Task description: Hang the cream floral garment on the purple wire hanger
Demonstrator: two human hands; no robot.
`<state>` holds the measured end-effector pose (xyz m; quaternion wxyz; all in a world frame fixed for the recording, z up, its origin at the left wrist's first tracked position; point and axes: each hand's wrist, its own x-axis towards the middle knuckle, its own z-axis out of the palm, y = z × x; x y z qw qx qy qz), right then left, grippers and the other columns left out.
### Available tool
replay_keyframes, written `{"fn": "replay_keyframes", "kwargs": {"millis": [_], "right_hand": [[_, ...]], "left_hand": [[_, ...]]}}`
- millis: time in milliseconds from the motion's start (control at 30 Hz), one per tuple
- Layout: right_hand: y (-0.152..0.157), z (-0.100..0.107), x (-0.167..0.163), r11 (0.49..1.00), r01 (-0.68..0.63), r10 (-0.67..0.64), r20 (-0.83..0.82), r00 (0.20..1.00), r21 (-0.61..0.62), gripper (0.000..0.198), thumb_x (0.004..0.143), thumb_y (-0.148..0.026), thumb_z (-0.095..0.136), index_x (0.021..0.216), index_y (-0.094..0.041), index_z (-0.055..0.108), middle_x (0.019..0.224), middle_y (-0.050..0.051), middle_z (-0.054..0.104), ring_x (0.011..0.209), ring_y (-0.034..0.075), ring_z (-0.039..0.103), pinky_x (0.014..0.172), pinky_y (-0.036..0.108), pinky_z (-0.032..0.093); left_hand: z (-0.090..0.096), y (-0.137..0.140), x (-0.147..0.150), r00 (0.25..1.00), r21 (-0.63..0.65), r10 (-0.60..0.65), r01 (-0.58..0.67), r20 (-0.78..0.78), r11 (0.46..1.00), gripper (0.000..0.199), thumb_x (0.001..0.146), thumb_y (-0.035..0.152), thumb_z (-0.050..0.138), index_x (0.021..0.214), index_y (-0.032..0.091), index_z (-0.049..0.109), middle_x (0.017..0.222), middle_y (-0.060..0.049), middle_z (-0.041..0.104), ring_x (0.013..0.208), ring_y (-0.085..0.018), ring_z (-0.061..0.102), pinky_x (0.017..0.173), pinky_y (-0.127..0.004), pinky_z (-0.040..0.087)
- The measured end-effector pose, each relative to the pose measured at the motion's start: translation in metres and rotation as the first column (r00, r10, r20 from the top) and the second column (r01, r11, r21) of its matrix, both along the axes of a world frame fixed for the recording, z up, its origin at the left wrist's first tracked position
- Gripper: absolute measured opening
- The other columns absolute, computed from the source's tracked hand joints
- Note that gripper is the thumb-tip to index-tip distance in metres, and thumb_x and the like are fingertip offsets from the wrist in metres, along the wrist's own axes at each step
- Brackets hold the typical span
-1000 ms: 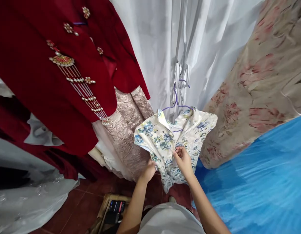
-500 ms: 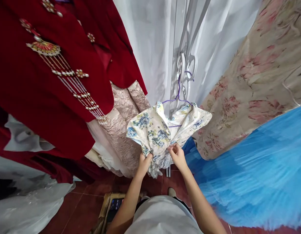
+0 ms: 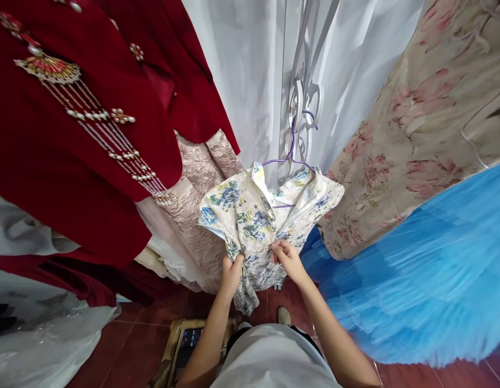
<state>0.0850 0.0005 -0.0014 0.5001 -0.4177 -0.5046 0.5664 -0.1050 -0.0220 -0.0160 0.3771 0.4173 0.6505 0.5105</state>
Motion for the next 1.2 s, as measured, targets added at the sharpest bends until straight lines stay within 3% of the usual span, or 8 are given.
{"fn": "replay_keyframes", "kwargs": {"millis": [133,233,400,600,767,967,1100,1200], "right_hand": [[0.0,0.004,0.006,0.999,0.011,-0.013,-0.041,0.999,-0.047,0.032,0.082,-0.051,0.068,0.072,-0.022,0.061,0.05,-0.001,0.061,0.043,0.014,0.045,0.047,0.028,0.037],[-0.004,0.0,0.013,0.994,0.012,-0.02,-0.067,0.998,-0.109,0.033,0.077,-0.05,0.072,0.065,-0.021,0.06,0.046,-0.001,0.059,0.039,0.012,0.041,0.044,0.026,0.033],[-0.017,-0.002,0.027,0.989,-0.069,0.06,-0.067,0.996,-0.132,0.041,0.078,-0.055,0.072,0.06,-0.02,0.059,0.042,-0.001,0.057,0.036,0.01,0.037,0.041,0.024,0.029],[-0.034,0.007,0.046,0.982,-0.181,0.182,0.003,0.983,-0.058,0.044,0.087,-0.057,0.066,0.07,-0.017,0.066,0.044,-0.001,0.058,0.037,0.01,0.042,0.041,0.022,0.031],[-0.036,0.021,0.06,0.986,-0.142,0.141,-0.016,0.99,-0.09,0.043,0.086,-0.056,0.065,0.07,-0.017,0.066,0.043,-0.002,0.057,0.035,0.008,0.039,0.04,0.022,0.03],[0.007,0.088,0.06,0.999,-0.038,0.039,-0.067,0.997,0.017,0.039,0.082,-0.055,0.068,0.073,-0.017,0.068,0.043,-0.002,0.058,0.032,0.008,0.037,0.035,0.022,0.025],[0.05,0.152,0.053,0.986,0.017,0.005,-0.13,0.992,0.168,0.043,0.078,-0.053,0.072,0.056,-0.018,0.062,0.043,-0.001,0.057,0.032,0.006,0.032,0.035,0.023,0.019],[0.067,0.184,0.05,0.971,0.045,-0.004,-0.174,0.985,0.236,0.044,0.078,-0.049,0.072,0.05,-0.018,0.058,0.047,0.001,0.059,0.034,0.005,0.032,0.035,0.023,0.021]], "left_hand": [[0.0,-0.009,0.014,0.969,0.302,0.213,-0.166,-0.129,0.939,0.052,0.089,0.043,0.061,0.134,0.02,0.05,0.13,-0.013,0.061,0.122,-0.027,0.06,0.101,-0.037,0.049],[0.004,-0.02,0.025,0.895,0.466,0.327,-0.161,-0.302,0.87,0.041,0.09,0.038,0.063,0.127,0.021,0.054,0.126,-0.013,0.058,0.12,-0.028,0.057,0.103,-0.04,0.047],[0.008,-0.027,0.061,0.874,0.314,-0.116,0.289,-0.471,0.904,0.012,0.091,0.021,0.058,0.102,0.024,0.064,0.101,-0.007,0.067,0.101,-0.023,0.064,0.092,-0.036,0.051],[0.001,-0.018,0.112,0.906,0.323,-0.136,0.279,-0.401,0.904,0.014,0.085,0.01,0.049,0.089,0.02,0.059,0.093,-0.006,0.064,0.091,-0.021,0.06,0.083,-0.032,0.048],[-0.006,-0.027,0.13,0.914,0.335,-0.151,0.286,-0.376,0.898,0.01,0.087,0.016,0.052,0.078,0.02,0.052,0.079,-0.003,0.06,0.076,-0.018,0.057,0.072,-0.028,0.044],[0.005,-0.029,0.137,0.887,0.297,-0.257,0.382,-0.383,0.875,0.011,0.088,0.018,0.055,0.077,0.019,0.054,0.076,-0.002,0.061,0.074,-0.017,0.059,0.072,-0.027,0.044],[0.012,-0.03,0.137,0.847,0.22,-0.337,0.451,-0.411,0.865,0.016,0.088,0.021,0.059,0.072,0.019,0.054,0.071,0.0,0.06,0.07,-0.016,0.059,0.069,-0.026,0.042],[0.006,-0.031,0.136,0.827,0.182,-0.412,0.504,-0.382,0.844,0.014,0.086,0.02,0.061,0.073,0.019,0.057,0.071,0.0,0.063,0.07,-0.016,0.06,0.069,-0.026,0.043]]}}
